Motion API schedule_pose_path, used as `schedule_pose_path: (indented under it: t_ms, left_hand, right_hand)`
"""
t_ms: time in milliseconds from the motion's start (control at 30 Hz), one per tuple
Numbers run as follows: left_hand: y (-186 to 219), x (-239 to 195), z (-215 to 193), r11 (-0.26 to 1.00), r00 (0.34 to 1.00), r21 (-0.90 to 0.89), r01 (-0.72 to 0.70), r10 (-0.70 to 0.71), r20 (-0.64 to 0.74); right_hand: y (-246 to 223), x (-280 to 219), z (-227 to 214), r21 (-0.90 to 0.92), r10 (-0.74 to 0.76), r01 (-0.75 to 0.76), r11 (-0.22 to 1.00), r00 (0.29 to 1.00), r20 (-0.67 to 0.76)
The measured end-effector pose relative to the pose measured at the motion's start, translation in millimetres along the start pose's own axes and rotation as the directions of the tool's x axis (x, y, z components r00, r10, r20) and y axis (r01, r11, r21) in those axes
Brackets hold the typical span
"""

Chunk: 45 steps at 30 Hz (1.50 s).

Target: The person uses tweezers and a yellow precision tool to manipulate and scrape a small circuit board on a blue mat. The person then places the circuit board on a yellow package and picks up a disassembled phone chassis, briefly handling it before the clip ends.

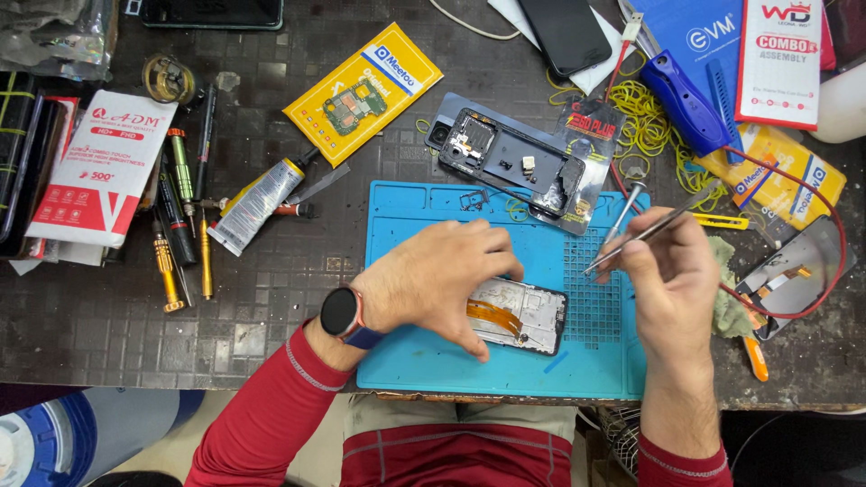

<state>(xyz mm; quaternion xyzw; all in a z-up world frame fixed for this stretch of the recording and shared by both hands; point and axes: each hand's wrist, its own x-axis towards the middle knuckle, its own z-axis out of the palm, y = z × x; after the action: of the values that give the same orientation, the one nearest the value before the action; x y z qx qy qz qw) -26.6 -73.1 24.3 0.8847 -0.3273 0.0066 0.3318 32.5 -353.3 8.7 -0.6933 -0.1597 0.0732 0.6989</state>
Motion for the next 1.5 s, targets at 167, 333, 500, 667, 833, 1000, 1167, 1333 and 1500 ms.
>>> schedule_pose_path:
  t_ms: [167,333,500,667,833,1000,1167,1333,1500]
  left_hand:
    - [13.2,1.0,5.9,0.995,0.997,0.078,0.058,-0.061,0.045]
    - [32.5,-1.5,0.9,0.981,0.981,0.048,0.187,-0.184,-0.058]
    - [53.6,-9.9,11.1,0.776,0.830,-0.415,0.476,-0.552,-0.081]
    - [84.6,-10.1,48.2,0.270,0.616,-0.961,0.051,-0.766,-0.183]
    - [123.9,-1.8,86.2,-0.140,0.453,-0.976,-0.167,-0.890,0.051]
    - [146.8,18.2,99.1,-0.280,0.251,-0.858,-0.430,-0.950,0.184]
    - [148.8,18.8,100.5,-0.280,0.121,-0.815,-0.508,-0.960,0.254]
    - [148.5,3.5,128.9,-0.227,0.164,-0.806,-0.546,-0.973,0.163]
    - [149.6,-14.6,164.8,-0.398,0.253,-0.794,-0.459,-0.916,0.312]
  right_hand:
    - [5.8,1.1,-8.4,-0.016,-0.104,0.103,0.995,0.988,-0.117]
    - [10.5,10.4,-9.6,0.003,-0.148,0.153,0.988,0.964,-0.220]
    - [14.6,5.8,-16.7,0.116,-0.076,0.117,0.986,0.948,-0.310]
    - [11.0,6.7,-15.7,0.118,-0.095,0.141,0.983,0.938,-0.332]
    - [12.5,6.5,-17.6,0.092,-0.101,0.139,0.986,0.939,-0.330]
    - [14.0,4.2,-17.4,0.099,-0.096,0.134,0.986,0.942,-0.322]
    - [12.0,7.8,-18.2,0.067,-0.091,0.120,0.991,0.937,-0.337]
    - [12.7,8.6,-17.3,0.036,-0.101,0.119,0.992,0.940,-0.325]
    - [13.8,6.4,-17.6,0.040,-0.103,0.120,0.992,0.950,-0.294]
